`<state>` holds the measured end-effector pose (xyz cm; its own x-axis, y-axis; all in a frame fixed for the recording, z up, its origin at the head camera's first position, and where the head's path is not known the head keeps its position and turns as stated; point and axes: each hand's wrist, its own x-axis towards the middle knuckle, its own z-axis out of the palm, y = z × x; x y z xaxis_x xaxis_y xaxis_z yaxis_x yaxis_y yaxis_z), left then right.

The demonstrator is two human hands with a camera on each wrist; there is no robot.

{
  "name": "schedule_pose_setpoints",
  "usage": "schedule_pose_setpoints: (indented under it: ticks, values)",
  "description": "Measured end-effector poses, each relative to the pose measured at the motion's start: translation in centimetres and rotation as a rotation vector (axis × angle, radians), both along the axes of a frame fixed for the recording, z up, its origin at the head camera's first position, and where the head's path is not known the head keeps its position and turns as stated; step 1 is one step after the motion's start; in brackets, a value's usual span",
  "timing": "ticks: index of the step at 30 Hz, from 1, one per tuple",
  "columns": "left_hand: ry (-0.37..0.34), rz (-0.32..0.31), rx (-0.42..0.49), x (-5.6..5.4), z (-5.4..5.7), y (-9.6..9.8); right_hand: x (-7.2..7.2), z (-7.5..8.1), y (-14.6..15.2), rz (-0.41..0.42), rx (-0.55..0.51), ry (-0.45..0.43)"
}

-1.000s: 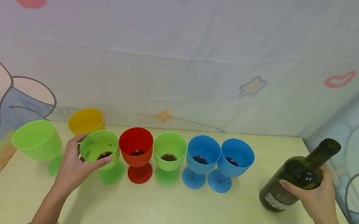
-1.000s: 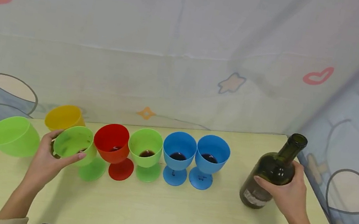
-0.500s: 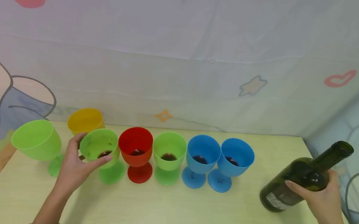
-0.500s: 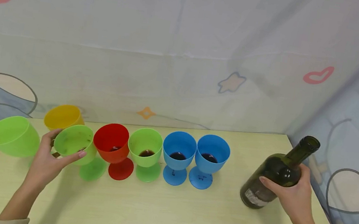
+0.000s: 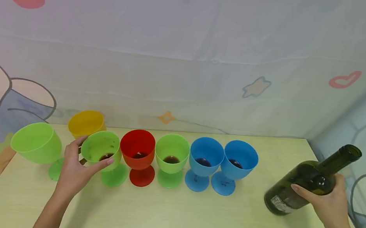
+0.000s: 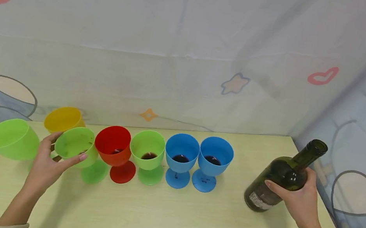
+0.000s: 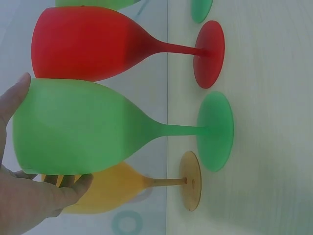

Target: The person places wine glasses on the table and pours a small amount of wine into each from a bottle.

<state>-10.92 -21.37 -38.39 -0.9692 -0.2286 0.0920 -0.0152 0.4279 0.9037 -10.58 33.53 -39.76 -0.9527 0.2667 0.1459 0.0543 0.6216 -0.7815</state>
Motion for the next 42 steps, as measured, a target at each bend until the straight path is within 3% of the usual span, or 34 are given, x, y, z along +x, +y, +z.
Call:
schedule_pose_setpoints:
  ticks: [14, 25, 36, 42]
  values:
    - [0.017, 0.005, -0.015, -0.1, -0.2, -0.1, 0.0, -0.2, -0.3, -0.036, -0.003, 0.004]
    - [0.068, -0.035, -0.002, 0.4, -0.1, -0.8, 0.0, -0.2, -0.3, -0.029, -0.001, -0.008]
    - [0.129, 0.09, -0.047, 1.0, 1.2, -1.9, -0.1, -0.2, -0.3, -0.036, 0.008, -0.013]
    - [0.118, 0.083, -0.103, 0.9, 1.9, -3.3, -0.1, -0.3, -0.2, -0.028, 0.001, -0.018]
